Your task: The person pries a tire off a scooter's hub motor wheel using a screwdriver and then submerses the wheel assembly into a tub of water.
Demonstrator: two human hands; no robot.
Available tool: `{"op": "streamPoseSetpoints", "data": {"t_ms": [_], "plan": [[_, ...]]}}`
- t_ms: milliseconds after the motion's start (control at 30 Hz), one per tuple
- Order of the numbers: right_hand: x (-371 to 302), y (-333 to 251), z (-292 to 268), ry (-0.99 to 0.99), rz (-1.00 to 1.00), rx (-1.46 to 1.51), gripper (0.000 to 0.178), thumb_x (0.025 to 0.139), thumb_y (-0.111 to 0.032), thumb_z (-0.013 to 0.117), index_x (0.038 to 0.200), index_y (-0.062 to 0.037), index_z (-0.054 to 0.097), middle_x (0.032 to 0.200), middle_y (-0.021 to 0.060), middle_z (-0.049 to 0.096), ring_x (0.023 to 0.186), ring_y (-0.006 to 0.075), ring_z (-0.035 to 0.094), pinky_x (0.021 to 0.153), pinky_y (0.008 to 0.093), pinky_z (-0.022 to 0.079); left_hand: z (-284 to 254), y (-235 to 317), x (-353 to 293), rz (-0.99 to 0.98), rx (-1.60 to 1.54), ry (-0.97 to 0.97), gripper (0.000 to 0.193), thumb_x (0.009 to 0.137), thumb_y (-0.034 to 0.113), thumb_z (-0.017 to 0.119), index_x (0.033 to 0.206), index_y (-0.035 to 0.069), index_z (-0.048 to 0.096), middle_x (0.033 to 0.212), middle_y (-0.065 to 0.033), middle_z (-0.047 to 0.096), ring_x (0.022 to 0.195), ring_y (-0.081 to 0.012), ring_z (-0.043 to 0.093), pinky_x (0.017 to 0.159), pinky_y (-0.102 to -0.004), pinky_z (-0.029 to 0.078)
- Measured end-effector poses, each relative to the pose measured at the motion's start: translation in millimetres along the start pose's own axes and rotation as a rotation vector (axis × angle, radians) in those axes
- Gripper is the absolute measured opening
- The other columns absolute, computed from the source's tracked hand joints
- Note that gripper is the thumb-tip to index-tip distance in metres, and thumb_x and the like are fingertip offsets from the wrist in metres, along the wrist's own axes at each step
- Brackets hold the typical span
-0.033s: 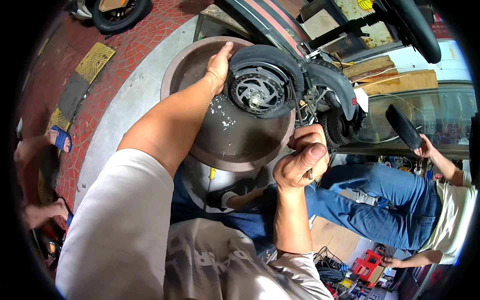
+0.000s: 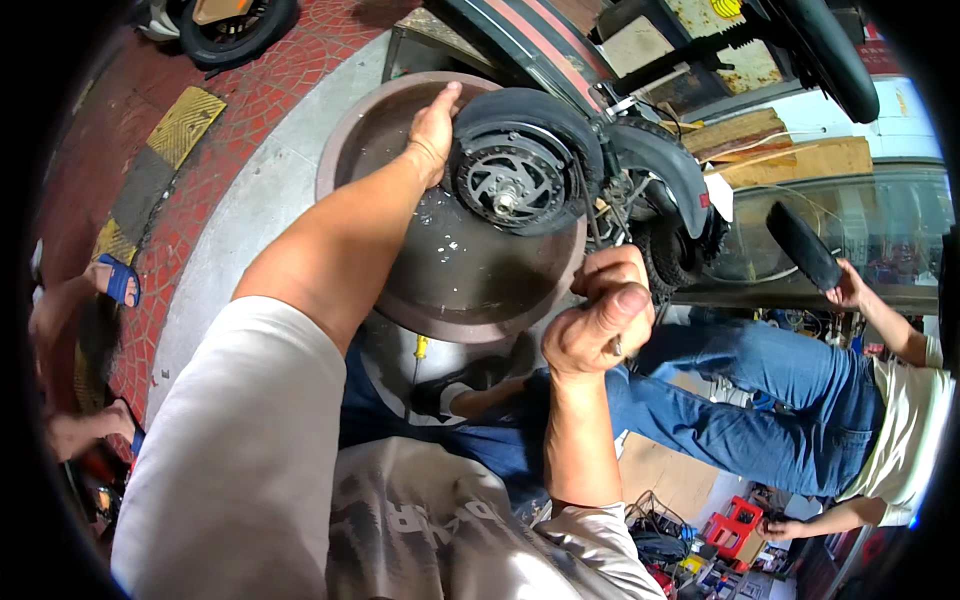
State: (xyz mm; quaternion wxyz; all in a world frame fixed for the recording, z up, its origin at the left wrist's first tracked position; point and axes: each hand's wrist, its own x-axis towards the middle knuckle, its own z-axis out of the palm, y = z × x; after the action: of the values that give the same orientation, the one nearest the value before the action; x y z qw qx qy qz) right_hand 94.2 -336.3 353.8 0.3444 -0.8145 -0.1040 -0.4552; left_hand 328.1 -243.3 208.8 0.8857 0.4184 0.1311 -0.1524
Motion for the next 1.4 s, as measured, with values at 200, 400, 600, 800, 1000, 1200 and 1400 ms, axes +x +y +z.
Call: {"op": "streamPoseSetpoints", "data": {"t_ms": [200, 400, 600, 800, 1000, 1200, 1400], "plan": [[3, 0, 24, -0.017, -0.124, -0.068, 0.053, 0.112, -0.028, 0.040, 0.067, -0.0003, 0.047, 0.066, 0.0118, 0.052, 0.056, 0.0186, 0.048, 0.051, 0.0332, 0.035, -1, -5, 20, -0.019, 0.077, 0.010, 0.073, 0.096, 0.058, 0.061, 0.124, -0.010, 0.068, 0.122, -0.0191, 0.071, 0.109, -0.0265, 0.067, 0.097, -0.0411, 0.051], [-6, -4, 43, -0.069, -0.213, -0.195, 0.047, 0.109, -0.027, 0.045, 0.069, -0.0019, 0.048, 0.066, 0.0136, 0.049, 0.055, 0.0310, 0.048, 0.053, 0.0406, 0.036, -6, -10, 27, 0.046, 0.372, 0.171, 0.076, 0.094, 0.059, 0.061, 0.123, -0.010, 0.070, 0.129, -0.0259, 0.070, 0.121, -0.0336, 0.066, 0.105, -0.0406, 0.048], [-1, -3, 33, -0.057, -0.178, -0.154, 0.050, 0.111, -0.027, 0.042, 0.068, -0.0007, 0.048, 0.064, 0.0126, 0.049, 0.054, 0.0277, 0.049, 0.051, 0.0379, 0.036, -1, -10, 6, 0.269, 0.600, 0.194, 0.070, 0.090, 0.066, 0.058, 0.112, 0.001, 0.076, 0.120, -0.0265, 0.072, 0.119, -0.0393, 0.066, 0.103, -0.0438, 0.047], [0, -6, 35, -0.038, -0.080, -0.103, 0.044, 0.106, -0.027, 0.052, 0.070, -0.0013, 0.053, 0.066, 0.0138, 0.052, 0.059, 0.0320, 0.053, 0.056, 0.0407, 0.041, -2, -7, 9, 0.281, 0.667, 0.215, 0.073, 0.088, 0.069, 0.057, 0.108, 0.002, 0.075, 0.117, -0.0288, 0.070, 0.116, -0.0441, 0.065, 0.102, -0.0454, 0.047], [5, -1, 34, 0.014, -0.007, -0.061, 0.044, 0.106, -0.024, 0.051, 0.070, 0.0001, 0.053, 0.066, 0.0139, 0.051, 0.057, 0.0326, 0.052, 0.054, 0.0409, 0.039, 0, -6, 16, 0.245, 0.678, 0.158, 0.072, 0.088, 0.068, 0.056, 0.111, 0.003, 0.076, 0.121, -0.0285, 0.070, 0.119, -0.0439, 0.065, 0.104, -0.0453, 0.047], [11, 2, 39, 0.009, -0.031, -0.107, 0.039, 0.105, -0.021, 0.053, 0.072, 0.0000, 0.053, 0.067, 0.0147, 0.048, 0.057, 0.0331, 0.051, 0.054, 0.0419, 0.039, 4, 2, 1, 0.259, 0.788, 0.195, 0.068, 0.091, 0.063, 0.054, 0.114, 0.004, 0.076, 0.124, -0.0289, 0.069, 0.120, -0.0444, 0.064, 0.106, -0.0468, 0.047], [8, -2, 51, -0.064, -0.147, -0.202, 0.035, 0.103, -0.023, 0.058, 0.075, -0.0024, 0.055, 0.070, 0.0141, 0.050, 0.062, 0.0341, 0.052, 0.056, 0.0428, 0.040, 0, 2, 3, 0.370, 0.909, 0.270, 0.059, 0.096, 0.057, 0.051, 0.112, 0.005, 0.076, 0.122, -0.0282, 0.069, 0.120, -0.0467, 0.062, 0.105, -0.0499, 0.047]]}}
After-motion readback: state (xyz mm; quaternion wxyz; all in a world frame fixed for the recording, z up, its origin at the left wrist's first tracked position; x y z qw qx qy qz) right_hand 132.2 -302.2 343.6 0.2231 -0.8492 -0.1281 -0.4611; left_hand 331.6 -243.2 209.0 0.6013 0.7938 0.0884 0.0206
